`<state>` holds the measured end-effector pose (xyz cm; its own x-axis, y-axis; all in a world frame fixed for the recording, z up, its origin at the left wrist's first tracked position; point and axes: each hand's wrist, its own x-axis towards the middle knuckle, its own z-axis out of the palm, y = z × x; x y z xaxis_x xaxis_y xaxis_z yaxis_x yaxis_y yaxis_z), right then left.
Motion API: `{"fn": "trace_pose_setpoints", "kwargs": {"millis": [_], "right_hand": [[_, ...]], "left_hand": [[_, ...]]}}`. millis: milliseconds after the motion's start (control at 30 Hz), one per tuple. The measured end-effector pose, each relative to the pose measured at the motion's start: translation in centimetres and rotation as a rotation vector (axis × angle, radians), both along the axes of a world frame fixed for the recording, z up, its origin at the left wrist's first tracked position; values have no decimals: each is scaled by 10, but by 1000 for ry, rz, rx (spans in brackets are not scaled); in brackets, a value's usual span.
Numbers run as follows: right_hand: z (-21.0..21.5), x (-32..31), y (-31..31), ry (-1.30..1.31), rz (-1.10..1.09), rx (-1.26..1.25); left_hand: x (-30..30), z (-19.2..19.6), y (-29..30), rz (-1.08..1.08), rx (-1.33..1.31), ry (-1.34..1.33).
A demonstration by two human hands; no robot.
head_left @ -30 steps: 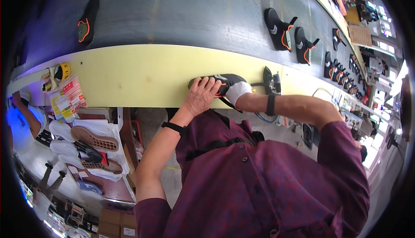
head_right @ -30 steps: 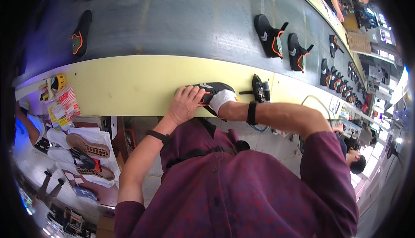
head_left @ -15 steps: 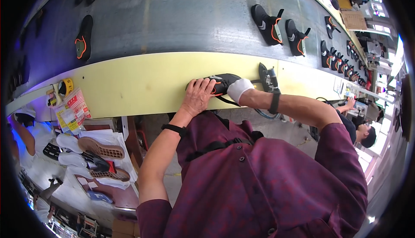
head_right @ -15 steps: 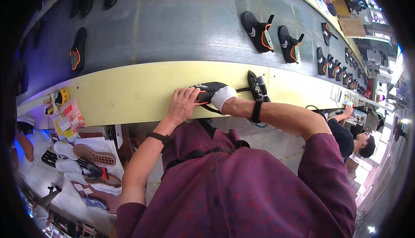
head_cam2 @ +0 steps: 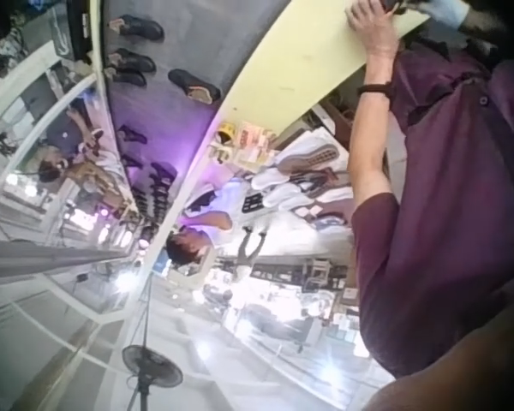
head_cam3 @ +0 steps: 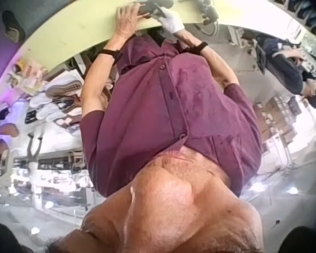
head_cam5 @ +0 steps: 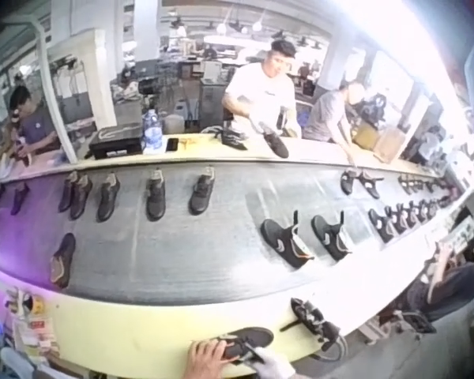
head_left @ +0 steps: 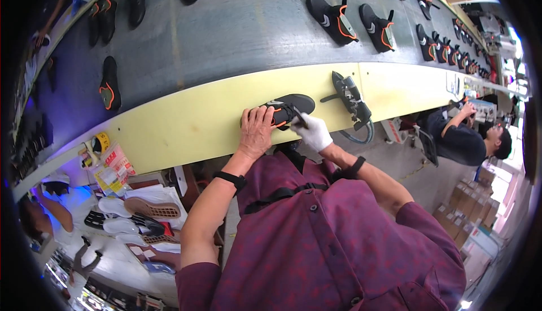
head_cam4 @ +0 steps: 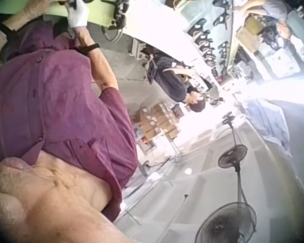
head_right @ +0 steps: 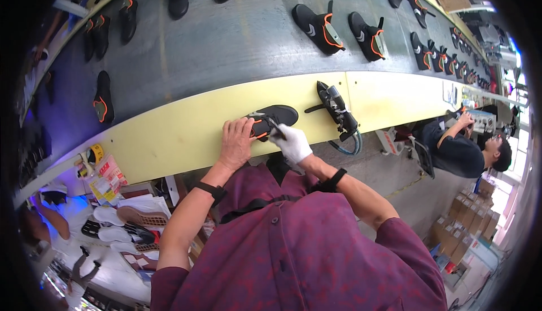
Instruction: Trim excess material and inspect shoes on a factory assembly line.
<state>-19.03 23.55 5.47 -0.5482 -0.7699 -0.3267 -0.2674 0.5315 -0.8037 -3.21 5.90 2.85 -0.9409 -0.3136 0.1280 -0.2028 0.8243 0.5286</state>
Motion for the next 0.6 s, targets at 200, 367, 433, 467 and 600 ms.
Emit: {"fn": "trace_pose_setpoints", "kwargs": {"millis": [200, 367, 433, 467, 600], "right_hand": [[6, -8, -48, 6, 5, -135], [-24, -16, -67, -172, -112, 32], [-32, -20, -75, -121, -77, 101], [-36, -23, -78, -69, -42, 168], [-35, -29, -96, -104, -25, 288]], "left_hand": [[-6, 11, 10, 44, 108, 7], [-12, 1, 8, 60, 48, 48], [-14, 1, 9, 80, 65, 68], [-16, 1, 10, 78, 67, 70], [-13, -4, 12, 98, 59, 105]]}}
